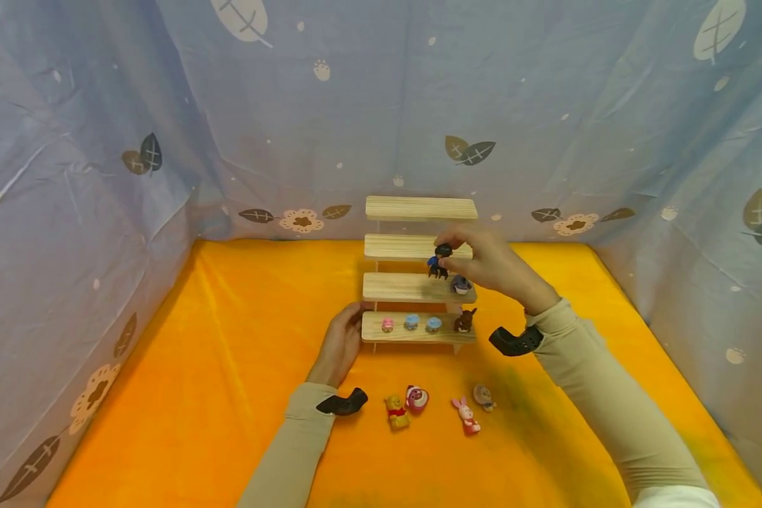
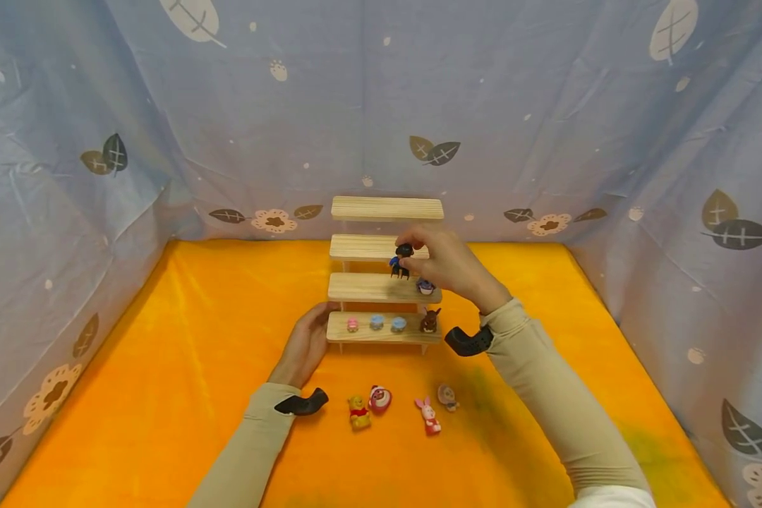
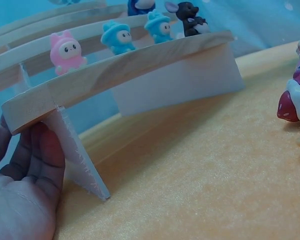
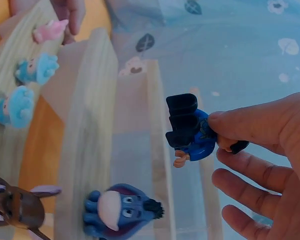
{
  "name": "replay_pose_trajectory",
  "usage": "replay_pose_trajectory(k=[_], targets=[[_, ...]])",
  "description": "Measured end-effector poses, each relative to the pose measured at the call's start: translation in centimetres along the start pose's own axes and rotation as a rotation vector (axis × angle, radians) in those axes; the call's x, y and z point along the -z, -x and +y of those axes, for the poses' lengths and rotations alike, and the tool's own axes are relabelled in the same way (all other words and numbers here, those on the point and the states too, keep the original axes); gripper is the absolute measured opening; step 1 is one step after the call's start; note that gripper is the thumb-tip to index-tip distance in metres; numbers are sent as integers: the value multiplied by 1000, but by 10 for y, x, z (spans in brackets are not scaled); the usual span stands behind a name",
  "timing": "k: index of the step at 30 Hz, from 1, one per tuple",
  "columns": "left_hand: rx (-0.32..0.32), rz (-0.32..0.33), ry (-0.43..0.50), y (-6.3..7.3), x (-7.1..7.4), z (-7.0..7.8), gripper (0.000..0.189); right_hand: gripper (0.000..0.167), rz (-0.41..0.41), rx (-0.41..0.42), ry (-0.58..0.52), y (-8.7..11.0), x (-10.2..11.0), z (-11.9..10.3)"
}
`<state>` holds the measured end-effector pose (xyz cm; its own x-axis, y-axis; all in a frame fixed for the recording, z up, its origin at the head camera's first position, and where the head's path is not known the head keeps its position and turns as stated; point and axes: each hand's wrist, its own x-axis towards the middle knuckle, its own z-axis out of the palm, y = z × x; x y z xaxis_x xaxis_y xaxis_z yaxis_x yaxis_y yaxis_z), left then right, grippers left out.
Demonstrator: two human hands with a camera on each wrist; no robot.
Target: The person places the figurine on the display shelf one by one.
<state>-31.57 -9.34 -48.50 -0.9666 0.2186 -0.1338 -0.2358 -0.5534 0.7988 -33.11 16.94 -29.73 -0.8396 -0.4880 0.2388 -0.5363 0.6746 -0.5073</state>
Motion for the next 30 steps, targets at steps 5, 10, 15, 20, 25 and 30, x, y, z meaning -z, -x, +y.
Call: replay_pose_trajectory(k=[5,10,15,20,25,30], targets=[[-2,9,6,0,-1,0,31,30,-14,1,-3,-2,-8,1],[-1,3,2,1,-1,-1,29,30,-50,-52,-6,-3,-15,3],[-8,3,0,1,0,-1,27,30,-74,-74,22,-4,-20,5],[-9,5,-7,0,0,-1,27,30,-67,-57,59,-6,-23,7],[-6,16,-3,0,0,-1,26,29,-58,-40,74,-6,-24,8],[-10,20,-2,0,0,-1,27,28,-41,-12,109,-6,-28,12]])
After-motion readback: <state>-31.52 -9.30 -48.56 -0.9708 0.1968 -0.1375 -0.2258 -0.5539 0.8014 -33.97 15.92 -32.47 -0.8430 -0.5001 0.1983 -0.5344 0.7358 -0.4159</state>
